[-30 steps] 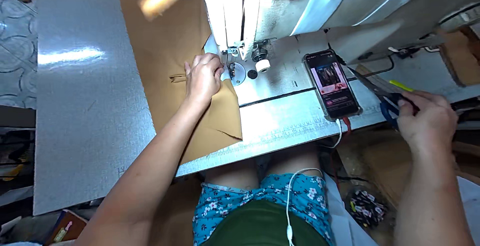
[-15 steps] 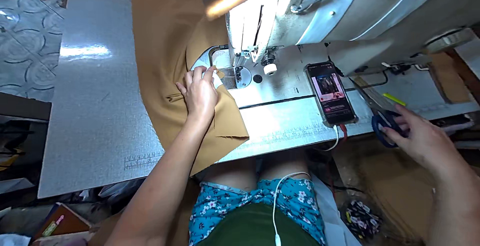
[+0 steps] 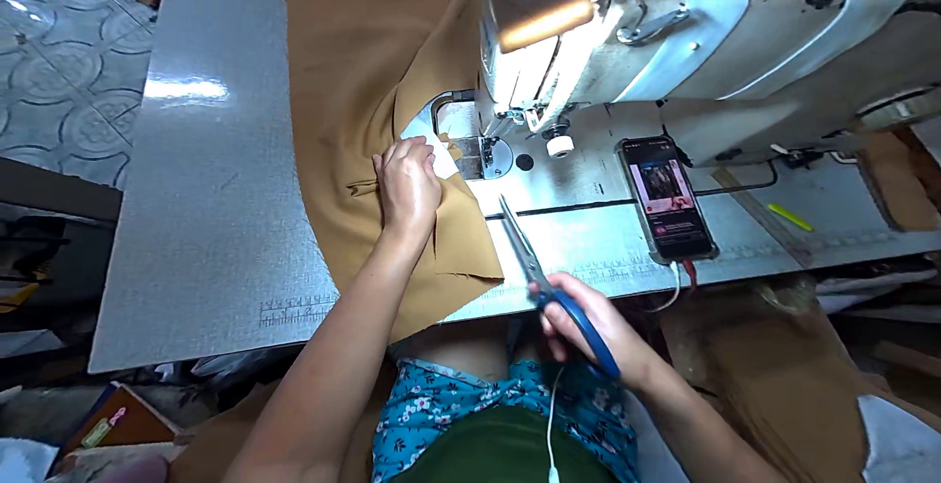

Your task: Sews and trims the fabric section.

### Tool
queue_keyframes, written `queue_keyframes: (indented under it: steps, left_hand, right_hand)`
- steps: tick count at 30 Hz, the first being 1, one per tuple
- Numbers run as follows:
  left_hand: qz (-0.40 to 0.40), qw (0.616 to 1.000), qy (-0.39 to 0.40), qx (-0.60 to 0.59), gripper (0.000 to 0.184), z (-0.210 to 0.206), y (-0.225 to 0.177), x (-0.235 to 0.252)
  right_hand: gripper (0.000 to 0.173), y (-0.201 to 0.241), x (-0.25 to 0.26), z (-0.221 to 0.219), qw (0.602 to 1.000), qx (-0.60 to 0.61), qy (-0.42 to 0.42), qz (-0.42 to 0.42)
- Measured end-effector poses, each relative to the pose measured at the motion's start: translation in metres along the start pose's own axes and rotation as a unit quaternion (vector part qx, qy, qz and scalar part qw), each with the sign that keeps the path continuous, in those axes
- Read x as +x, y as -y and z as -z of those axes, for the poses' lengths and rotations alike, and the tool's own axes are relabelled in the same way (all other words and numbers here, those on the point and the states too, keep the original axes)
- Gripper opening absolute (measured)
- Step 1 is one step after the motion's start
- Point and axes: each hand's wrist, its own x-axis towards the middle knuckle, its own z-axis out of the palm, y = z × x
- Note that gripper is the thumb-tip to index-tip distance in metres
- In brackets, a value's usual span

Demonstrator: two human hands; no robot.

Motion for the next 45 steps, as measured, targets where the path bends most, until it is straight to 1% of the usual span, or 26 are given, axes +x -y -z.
queue_keyframes:
  steps: [2,3,5,10,16,18,21,23,25,27,28,29,31,33,34,38,42,45]
  left_hand:
    - [0.001,1.000,-0.003,0.000,0.026,-0.001,-0.001,-0.001]
    - [0.003,1.000,-0.004,-0.001,0.025,-0.001,-0.002,0.000]
    - [0.007,1.000,-0.001,-0.001,0.025,-0.001,-0.002,0.000]
    - [0.011,1.000,-0.002,-0.004,0.025,-0.001,-0.002,0.002]
    - [0.011,1.000,-0.005,-0.027,0.026,0.000,-0.002,0.002]
    - [0.013,0.999,0.001,-0.032,0.026,0.002,-0.001,0.003]
    - [-0.001,0.999,0.026,-0.046,0.026,0.007,0.003,0.001]
    - [-0.046,0.997,0.041,-0.052,0.025,0.013,0.009,-0.011]
    - [-0.096,0.992,0.057,-0.055,0.024,0.022,0.012,-0.037]
    - [-0.113,0.989,0.061,-0.076,0.023,0.025,0.010,-0.068]
    - [-0.109,0.988,0.063,-0.091,0.023,0.025,0.007,-0.084]
    - [-0.102,0.987,0.071,-0.106,0.023,0.025,0.002,-0.099]
    - [-0.079,0.985,0.089,-0.127,0.023,0.024,-0.010,-0.125]
    - [-0.060,0.985,0.085,-0.141,0.023,0.023,-0.021,-0.142]
    - [-0.055,0.985,0.080,-0.145,0.023,0.022,-0.025,-0.146]
    - [-0.051,0.985,0.064,-0.151,0.023,0.018,-0.031,-0.151]
    - [-0.041,0.985,0.066,-0.155,0.024,0.018,-0.031,-0.152]
    - [-0.041,0.985,0.065,-0.153,0.023,0.018,-0.030,-0.153]
  right_hand:
    - [0.038,0.008,0.024,-0.014,0.990,0.123,0.063,-0.037]
    - [0.035,0.012,0.035,-0.019,0.982,0.166,0.074,-0.051]
    - [0.038,0.019,0.051,-0.025,0.973,0.208,0.074,-0.072]
    - [0.042,0.034,0.077,-0.031,0.973,0.208,0.039,-0.087]
    - [0.032,0.039,0.088,-0.036,0.978,0.190,0.001,-0.082]
    - [0.030,0.038,0.088,-0.037,0.977,0.198,-0.009,-0.078]
    - [0.034,0.029,0.076,-0.036,0.973,0.215,0.007,-0.078]
    - [0.039,0.017,0.056,-0.034,0.970,0.227,0.048,-0.077]
    - [0.043,0.003,0.030,-0.035,0.964,0.231,0.106,-0.072]
    - [0.050,-0.010,0.003,-0.039,0.968,0.196,0.140,-0.071]
    - [0.054,-0.013,-0.008,-0.042,0.977,0.139,0.141,-0.074]
    - [0.058,-0.015,-0.018,-0.045,0.987,0.057,0.130,-0.079]
    - [0.069,-0.019,-0.034,-0.052,0.988,-0.094,0.082,-0.093]
    - [0.081,-0.026,-0.042,-0.060,0.978,-0.184,0.020,-0.100]
    - [0.083,-0.028,-0.043,-0.063,0.973,-0.206,-0.004,-0.099]
    - [0.083,-0.029,-0.043,-0.064,0.971,-0.213,-0.016,-0.109]
    - [0.086,-0.034,-0.044,-0.066,0.977,-0.192,-0.022,-0.091]
    - [0.084,-0.036,-0.046,-0.067,0.982,-0.169,-0.025,-0.076]
